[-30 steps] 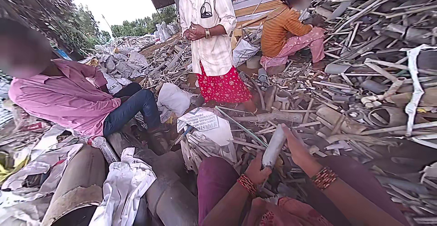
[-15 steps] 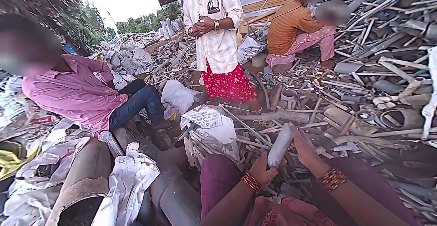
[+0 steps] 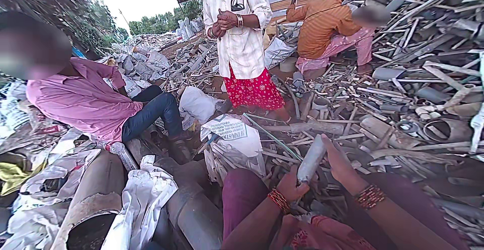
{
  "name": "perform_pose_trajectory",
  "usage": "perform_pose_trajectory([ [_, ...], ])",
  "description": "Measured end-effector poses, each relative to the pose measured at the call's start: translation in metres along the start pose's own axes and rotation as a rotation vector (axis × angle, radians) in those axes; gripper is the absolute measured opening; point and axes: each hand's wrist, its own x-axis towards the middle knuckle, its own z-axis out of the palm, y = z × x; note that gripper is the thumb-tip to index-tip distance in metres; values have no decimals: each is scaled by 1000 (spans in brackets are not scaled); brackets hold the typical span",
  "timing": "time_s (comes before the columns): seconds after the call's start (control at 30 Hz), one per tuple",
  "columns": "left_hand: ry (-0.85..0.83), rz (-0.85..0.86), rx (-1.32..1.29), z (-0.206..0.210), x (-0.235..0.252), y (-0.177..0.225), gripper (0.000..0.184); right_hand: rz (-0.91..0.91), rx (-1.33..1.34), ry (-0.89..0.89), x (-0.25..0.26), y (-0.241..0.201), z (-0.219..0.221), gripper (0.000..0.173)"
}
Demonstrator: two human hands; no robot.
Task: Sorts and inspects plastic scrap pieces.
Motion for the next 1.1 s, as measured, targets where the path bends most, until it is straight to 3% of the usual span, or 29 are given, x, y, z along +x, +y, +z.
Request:
perform_pose_trajectory([
  [0.47,-10,-109,-68,-2,2,1,61,-4,-20,-25,-4,6,4,57],
  [0.83,129,-144,-280,4,9,-13,76,-236,-193,-316,-23,19,17,47],
  [0.93,112,-143,-277,2,10,-13,76,-255,-123,-291,-22,7,12,43],
  [1.1,39,-167,-216,3,12,-9,71,-170,85,-60,-8,-21,-9,48],
])
